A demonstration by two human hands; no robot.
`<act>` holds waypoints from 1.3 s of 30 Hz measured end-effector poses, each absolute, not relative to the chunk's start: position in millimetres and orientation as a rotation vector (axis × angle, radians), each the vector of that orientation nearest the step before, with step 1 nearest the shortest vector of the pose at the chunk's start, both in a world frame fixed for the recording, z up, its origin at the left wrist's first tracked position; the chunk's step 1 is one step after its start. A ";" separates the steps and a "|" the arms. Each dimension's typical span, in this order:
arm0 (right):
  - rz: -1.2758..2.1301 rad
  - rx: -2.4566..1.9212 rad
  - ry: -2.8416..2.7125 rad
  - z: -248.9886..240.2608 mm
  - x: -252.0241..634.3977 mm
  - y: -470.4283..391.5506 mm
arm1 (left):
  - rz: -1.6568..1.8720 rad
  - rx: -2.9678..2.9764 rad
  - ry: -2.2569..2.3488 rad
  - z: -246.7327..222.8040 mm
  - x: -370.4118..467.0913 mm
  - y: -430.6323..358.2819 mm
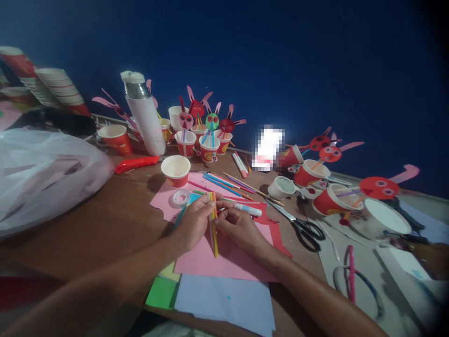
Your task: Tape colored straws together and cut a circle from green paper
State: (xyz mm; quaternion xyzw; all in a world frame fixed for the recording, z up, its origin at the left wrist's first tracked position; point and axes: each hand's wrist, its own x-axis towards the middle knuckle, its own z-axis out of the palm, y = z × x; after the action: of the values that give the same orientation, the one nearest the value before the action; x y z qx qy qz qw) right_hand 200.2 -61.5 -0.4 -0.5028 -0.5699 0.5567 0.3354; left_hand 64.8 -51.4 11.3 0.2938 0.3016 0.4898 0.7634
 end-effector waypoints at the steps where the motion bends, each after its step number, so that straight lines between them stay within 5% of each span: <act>1: 1.448 -1.307 -1.495 -1.6 200.1 -61.5 | 1.067 0.640 0.656 10.9 65.0 -51.2; 28: 1.180 -1.289 -1.551 44.8 234.0 -44.6 | 0.908 0.944 0.560 20.7 64.0 -65.8; 39: 1.601 -1.023 -1.496 38.1 218.3 -57.8 | 0.866 0.974 0.594 15.1 64.3 -67.3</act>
State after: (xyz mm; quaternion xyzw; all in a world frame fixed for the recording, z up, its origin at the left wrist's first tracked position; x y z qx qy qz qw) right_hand 218.3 -57.8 38.1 -0.3958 -0.5785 0.6192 0.3540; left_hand 64.3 -67.3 15.1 0.4466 0.2724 0.3968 0.7542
